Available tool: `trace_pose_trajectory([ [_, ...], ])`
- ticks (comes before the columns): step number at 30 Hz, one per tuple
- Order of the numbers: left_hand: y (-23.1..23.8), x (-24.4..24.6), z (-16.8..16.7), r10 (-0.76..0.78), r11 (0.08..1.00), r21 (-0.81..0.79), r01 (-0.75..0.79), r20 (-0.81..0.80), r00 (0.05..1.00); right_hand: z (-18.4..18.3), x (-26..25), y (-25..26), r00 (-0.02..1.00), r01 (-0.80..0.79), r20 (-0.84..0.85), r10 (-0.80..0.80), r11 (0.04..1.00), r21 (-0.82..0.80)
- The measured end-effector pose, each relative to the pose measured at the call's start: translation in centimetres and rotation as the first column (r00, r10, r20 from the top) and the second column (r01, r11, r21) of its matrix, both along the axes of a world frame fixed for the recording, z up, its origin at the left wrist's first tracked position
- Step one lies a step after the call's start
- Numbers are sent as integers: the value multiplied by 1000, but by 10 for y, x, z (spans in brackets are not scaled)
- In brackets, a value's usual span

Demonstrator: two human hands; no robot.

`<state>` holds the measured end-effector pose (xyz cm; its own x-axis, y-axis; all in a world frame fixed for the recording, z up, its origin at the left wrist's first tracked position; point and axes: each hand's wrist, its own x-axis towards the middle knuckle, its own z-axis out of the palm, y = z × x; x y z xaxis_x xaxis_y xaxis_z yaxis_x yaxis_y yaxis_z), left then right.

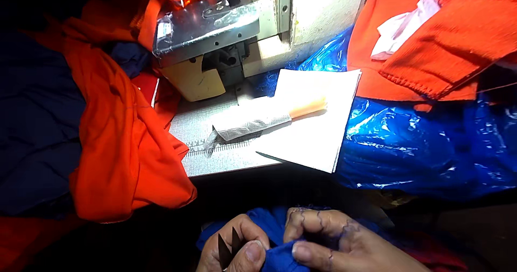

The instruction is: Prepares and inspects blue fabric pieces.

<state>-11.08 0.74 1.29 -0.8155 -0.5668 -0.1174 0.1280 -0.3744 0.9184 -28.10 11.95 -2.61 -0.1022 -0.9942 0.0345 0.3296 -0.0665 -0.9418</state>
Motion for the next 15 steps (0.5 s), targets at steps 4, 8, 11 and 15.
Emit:
trace_pose_trajectory([
  [4, -7, 3, -1, 25, 992, -122, -15, 80, 997, 7, -3, 6, 945, -113, 322, 64, 984, 137],
  [8, -11, 0, 0, 27, 980, -197, -8, 96, 995, 13, -1, 10, 890, -160, 454, 49, 964, 210],
  [11, -12, -4, 1, 103, 922, -387, -29, 171, 980, 18, 2, 12, 895, -122, 447, -2, 961, 247],
  [15, -15, -4, 3, 388, 565, -823, 60, 330, 861, 31, 7, 11, 904, 59, 381, -194, 940, 337],
])
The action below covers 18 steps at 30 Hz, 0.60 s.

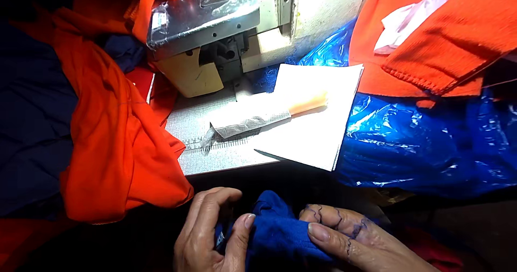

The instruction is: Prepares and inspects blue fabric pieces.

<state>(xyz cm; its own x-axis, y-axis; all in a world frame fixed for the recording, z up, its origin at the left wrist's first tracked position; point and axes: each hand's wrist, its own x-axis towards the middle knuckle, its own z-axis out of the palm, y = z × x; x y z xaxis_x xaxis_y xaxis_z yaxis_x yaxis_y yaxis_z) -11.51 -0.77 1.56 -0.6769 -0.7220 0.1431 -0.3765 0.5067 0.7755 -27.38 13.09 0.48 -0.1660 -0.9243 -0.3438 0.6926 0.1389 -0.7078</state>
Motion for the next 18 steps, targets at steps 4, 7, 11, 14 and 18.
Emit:
trace_pose_trajectory([
  [4, 9, 5, 22, -50, 997, -56, 54, 60, 997, 4, 2, 1, 989, 123, -89, -122, 992, 11],
  [7, 26, 3, 36, -136, 991, 9, 136, 49, 990, 3, 4, 1, 972, 156, -174, -156, 988, -15],
  [11, 41, -3, 39, -209, 977, -26, 212, 74, 975, 0, 5, 4, 936, 172, -299, -186, 982, -72],
  [14, 44, -5, 39, -222, 973, -48, 228, 108, 969, -1, 6, 4, 898, 193, -382, -217, 976, -101],
  [18, 44, -6, 38, -214, 971, -77, 226, 136, 967, -2, 7, 6, 865, 201, -443, -234, 972, -122],
])
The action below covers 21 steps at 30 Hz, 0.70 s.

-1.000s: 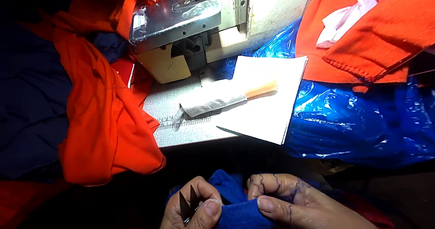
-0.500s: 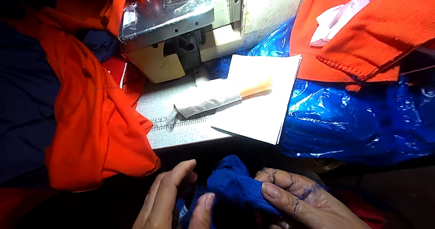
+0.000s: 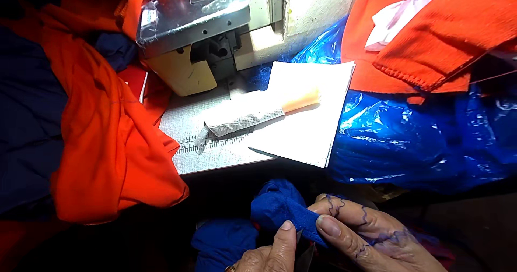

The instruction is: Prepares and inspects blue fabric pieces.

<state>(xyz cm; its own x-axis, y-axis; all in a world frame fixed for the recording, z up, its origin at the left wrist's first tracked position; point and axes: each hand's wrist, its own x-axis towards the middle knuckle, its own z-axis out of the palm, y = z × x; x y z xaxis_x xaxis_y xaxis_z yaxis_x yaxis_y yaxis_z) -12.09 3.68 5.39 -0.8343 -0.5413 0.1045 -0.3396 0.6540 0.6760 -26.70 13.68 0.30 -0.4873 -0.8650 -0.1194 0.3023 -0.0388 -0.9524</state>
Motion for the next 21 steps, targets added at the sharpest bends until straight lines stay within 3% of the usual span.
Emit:
trace_pose_trajectory([
  [9, 4, -6, -5, 43, 999, -15, -43, -13, 999, -1, 2, 0, 999, 42, -33, -41, 999, 12],
  [16, 2, -5, -9, 54, 992, 119, -39, -121, 991, 8, -2, -1, 958, -33, 285, 18, 998, 47],
  [21, 0, -2, -8, 30, 993, 115, -18, -103, 994, 10, -1, -2, 954, -13, 300, -8, 998, 68],
])
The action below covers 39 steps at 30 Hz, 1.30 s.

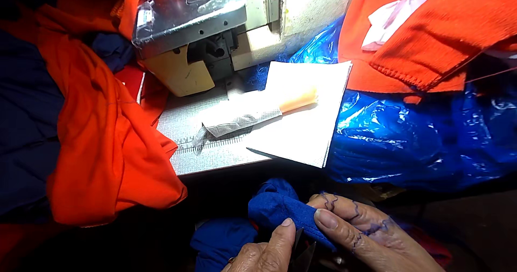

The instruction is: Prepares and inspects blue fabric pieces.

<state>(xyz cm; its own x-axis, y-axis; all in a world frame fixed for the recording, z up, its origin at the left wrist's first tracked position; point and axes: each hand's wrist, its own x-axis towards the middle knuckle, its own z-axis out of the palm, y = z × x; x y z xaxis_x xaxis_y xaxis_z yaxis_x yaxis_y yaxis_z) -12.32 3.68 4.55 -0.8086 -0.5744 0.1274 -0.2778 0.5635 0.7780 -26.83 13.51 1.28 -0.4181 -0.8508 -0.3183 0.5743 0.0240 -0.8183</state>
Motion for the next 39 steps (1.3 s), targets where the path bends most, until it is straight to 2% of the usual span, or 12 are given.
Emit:
trace_pose_trajectory([
  [8, -1, 1, 3, -17, 999, -47, 20, 52, 999, -1, 0, 1, 997, 0, -77, 0, 1000, 0],
  [17, 1, -2, 0, 22, 1000, 4, -22, -39, 999, -3, 0, 0, 996, -10, -89, 6, 999, -47],
  [24, -3, 3, 4, -25, 998, -57, 27, 43, 999, -4, -1, 0, 991, 8, -134, -13, 999, -37],
  [31, -2, 1, 4, -6, 998, -63, 9, 38, 999, -6, -1, 0, 981, 4, -196, -12, 999, -43],
  [39, -1, 0, 4, 11, 999, -45, -9, 32, 999, -7, 0, -1, 983, 7, -184, -17, 998, -55],
])
